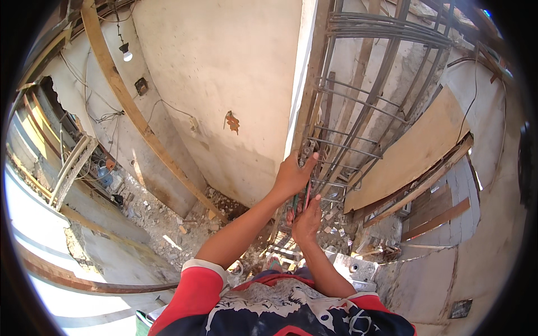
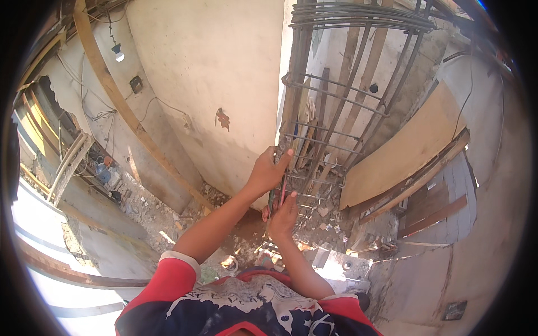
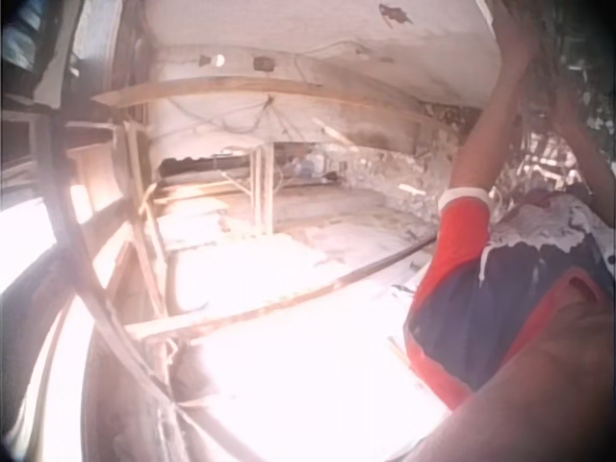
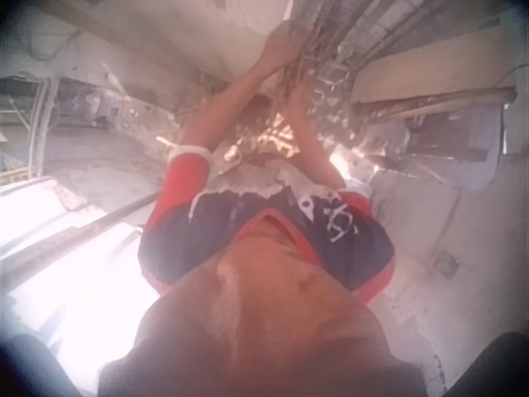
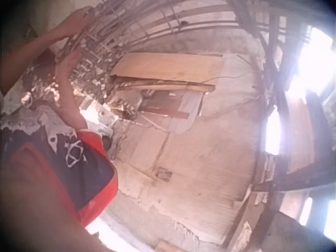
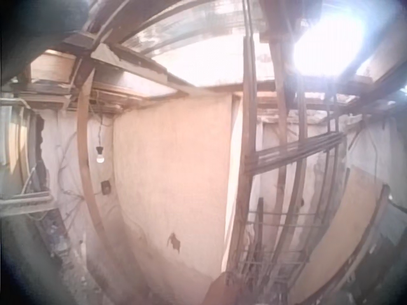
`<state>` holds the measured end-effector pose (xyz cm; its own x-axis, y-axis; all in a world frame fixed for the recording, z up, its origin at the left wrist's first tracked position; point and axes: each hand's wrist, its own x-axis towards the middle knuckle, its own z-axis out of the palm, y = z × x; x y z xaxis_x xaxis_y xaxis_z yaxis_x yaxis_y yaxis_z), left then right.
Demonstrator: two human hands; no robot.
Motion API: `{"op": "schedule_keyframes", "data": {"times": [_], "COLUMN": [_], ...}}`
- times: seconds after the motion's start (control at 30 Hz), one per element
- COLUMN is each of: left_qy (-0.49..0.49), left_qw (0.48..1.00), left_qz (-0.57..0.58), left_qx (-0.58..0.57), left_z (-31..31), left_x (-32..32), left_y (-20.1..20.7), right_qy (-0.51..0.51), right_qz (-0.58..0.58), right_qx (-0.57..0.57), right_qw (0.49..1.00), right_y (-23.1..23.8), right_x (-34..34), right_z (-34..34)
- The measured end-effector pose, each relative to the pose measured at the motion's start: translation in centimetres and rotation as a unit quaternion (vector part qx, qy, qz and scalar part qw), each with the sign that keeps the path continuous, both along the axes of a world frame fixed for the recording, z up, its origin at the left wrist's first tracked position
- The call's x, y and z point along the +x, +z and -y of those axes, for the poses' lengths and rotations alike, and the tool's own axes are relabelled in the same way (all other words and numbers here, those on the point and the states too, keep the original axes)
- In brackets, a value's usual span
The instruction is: The person uses pliers to cut and twist wire ties, securing a vertical metal frame to a wooden support beam. They repeatedly position the frame, wrap wire, and tighten connections to stabilize the structure.
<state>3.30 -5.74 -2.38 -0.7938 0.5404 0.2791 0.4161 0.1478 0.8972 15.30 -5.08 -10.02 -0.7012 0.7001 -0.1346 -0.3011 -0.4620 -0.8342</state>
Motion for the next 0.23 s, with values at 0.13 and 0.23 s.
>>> {"op": "schedule_keyframes", "data": {"times": [0.13,0.23], "left_qy": [0.008,0.028], "left_qw": [1.0,0.992], "left_qz": [0.01,-0.062], "left_qx": [-0.006,-0.106], "left_z": [0.0,0.2], "left_x": [-0.1,-0.3], "left_y": [-1.0,-0.6], "right_qy": [0.034,0.104], "right_qz": [-0.025,-0.054], "right_qx": [-0.191,-0.087], "right_qw": [0.981,0.989], "right_y": [0.3,-0.3], "right_x": [0.0,-0.1], "right_z": [0.5,1.4]}}
